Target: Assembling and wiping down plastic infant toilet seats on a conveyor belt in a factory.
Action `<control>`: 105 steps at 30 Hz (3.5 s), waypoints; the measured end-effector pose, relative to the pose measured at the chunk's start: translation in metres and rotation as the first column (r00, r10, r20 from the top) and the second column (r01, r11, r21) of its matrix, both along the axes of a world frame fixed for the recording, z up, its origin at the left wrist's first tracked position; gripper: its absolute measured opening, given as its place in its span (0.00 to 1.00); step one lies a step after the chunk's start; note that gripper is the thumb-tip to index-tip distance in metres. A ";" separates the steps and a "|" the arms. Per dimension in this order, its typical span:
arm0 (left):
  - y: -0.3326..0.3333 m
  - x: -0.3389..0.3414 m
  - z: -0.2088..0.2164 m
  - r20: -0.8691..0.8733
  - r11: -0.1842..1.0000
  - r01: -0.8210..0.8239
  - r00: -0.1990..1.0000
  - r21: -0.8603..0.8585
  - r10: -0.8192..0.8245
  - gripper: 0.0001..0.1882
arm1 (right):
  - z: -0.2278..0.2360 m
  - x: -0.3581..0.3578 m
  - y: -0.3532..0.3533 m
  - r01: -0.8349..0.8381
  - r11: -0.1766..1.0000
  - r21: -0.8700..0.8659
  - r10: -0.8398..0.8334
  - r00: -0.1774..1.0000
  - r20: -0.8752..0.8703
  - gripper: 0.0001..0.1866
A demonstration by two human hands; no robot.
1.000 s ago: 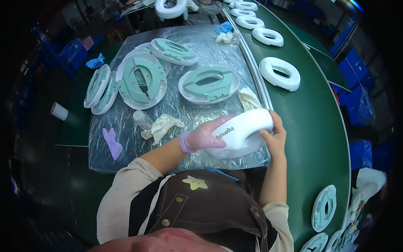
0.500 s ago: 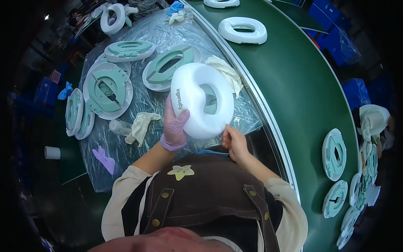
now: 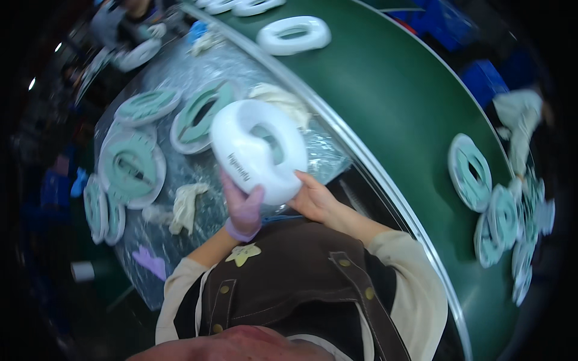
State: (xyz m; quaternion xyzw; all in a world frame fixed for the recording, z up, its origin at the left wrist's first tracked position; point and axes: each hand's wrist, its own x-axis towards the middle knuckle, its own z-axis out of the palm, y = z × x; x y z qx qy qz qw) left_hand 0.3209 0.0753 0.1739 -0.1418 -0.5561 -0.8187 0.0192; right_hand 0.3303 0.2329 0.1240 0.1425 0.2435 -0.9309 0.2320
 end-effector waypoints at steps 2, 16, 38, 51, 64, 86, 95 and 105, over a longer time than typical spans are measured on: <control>-0.004 0.002 -0.010 -0.101 1.000 0.014 0.995 0.021 -0.011 0.44 | -0.002 -0.005 0.009 0.031 0.999 -0.008 -0.031 0.997 -0.072 0.27; -0.017 -0.017 -0.042 -0.096 0.895 0.137 0.976 -0.425 -0.195 0.26 | -0.026 -0.083 0.185 0.822 0.370 0.432 -0.841 0.494 -0.220 0.32; -0.038 -0.013 -0.124 -0.116 0.727 0.121 0.956 -0.676 -0.268 0.14 | -0.051 0.037 0.270 0.937 0.297 -0.183 -0.948 0.267 -0.173 0.23; -0.040 -0.016 -0.128 -0.218 0.765 0.087 0.932 -0.638 -0.288 0.13 | -0.032 -0.116 0.106 0.493 0.846 0.204 -0.428 0.855 -0.293 0.29; -0.047 -0.015 -0.121 0.201 0.858 0.327 0.943 -0.396 -0.266 0.19 | -0.037 -0.086 0.081 0.507 0.789 0.348 -0.407 0.855 -0.322 0.26; -0.007 -0.068 -0.040 -0.299 0.061 -0.293 0.945 -0.954 -0.132 0.43 | 0.000 -0.069 -0.007 0.600 -0.471 0.647 0.615 0.749 -0.247 0.49; -0.010 -0.077 -0.051 -0.198 0.232 -0.189 0.980 -0.954 -0.014 0.43 | 0.013 -0.071 0.005 0.476 -0.151 0.867 0.512 0.788 -0.343 0.52; -0.096 -0.063 -0.064 0.122 0.971 0.132 0.987 -0.197 -0.110 0.36 | 0.030 -0.054 0.053 0.405 0.629 0.664 0.139 0.782 -0.608 0.57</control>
